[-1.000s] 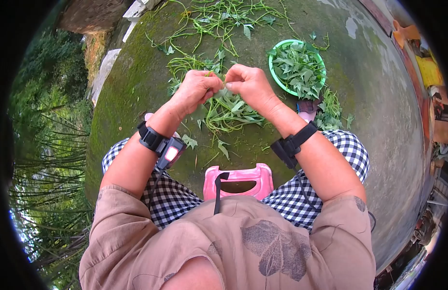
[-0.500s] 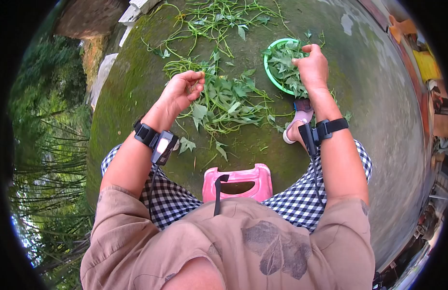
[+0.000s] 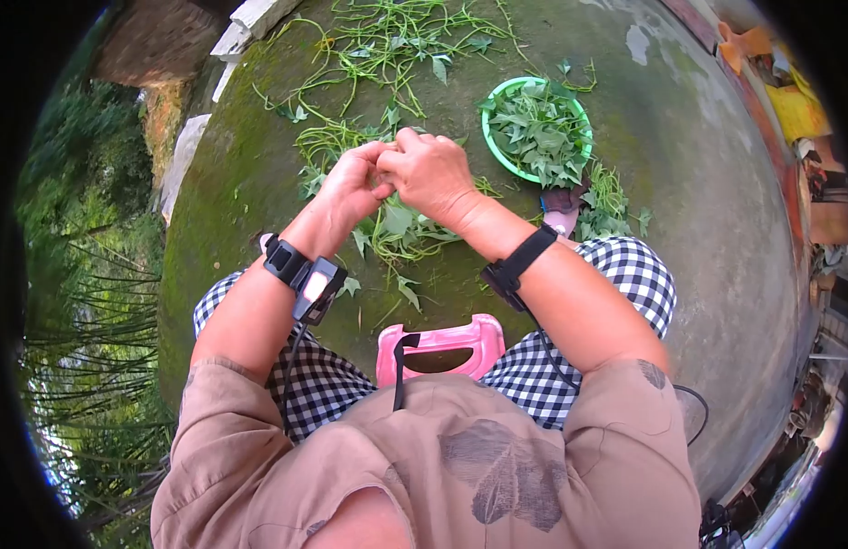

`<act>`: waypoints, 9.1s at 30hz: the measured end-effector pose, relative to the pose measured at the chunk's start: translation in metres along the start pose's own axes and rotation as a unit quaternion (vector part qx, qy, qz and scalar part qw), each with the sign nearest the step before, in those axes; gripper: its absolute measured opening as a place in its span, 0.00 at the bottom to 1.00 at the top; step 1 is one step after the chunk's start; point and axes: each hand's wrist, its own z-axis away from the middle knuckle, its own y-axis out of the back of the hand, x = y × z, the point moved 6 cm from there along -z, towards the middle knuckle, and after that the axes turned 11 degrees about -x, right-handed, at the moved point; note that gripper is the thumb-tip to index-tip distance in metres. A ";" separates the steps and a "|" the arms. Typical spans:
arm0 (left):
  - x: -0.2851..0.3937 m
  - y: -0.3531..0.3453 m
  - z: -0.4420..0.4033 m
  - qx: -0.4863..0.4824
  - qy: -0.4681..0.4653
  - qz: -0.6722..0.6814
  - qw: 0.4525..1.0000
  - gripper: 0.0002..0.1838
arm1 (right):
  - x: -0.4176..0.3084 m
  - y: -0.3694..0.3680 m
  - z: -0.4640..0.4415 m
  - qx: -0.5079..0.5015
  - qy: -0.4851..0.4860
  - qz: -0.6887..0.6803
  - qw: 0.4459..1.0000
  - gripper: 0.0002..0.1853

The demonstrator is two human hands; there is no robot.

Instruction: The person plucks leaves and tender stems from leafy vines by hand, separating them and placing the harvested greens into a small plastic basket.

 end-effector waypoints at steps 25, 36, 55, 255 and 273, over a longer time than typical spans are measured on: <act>0.045 0.022 -0.014 -0.119 -0.072 0.095 0.986 0.19 | 0.016 -0.035 -0.011 -0.050 -0.196 -0.519 0.830 0.19; 0.157 0.067 0.060 0.221 -0.293 -0.307 0.878 0.16 | 0.032 -0.012 -0.016 -0.082 -0.326 -0.622 0.707 0.05; 0.123 -0.021 0.067 0.024 -0.152 -0.365 0.918 0.14 | 0.005 0.041 -0.049 -0.025 -0.270 -0.618 0.738 0.08; 0.084 0.101 0.074 0.232 0.047 -0.820 0.521 0.11 | 0.275 -0.181 0.149 -0.211 -0.577 -0.145 0.776 0.09; 0.067 0.059 0.085 0.055 0.021 -0.755 0.653 0.22 | 0.322 -0.253 0.125 -0.180 -0.657 -0.078 0.728 0.14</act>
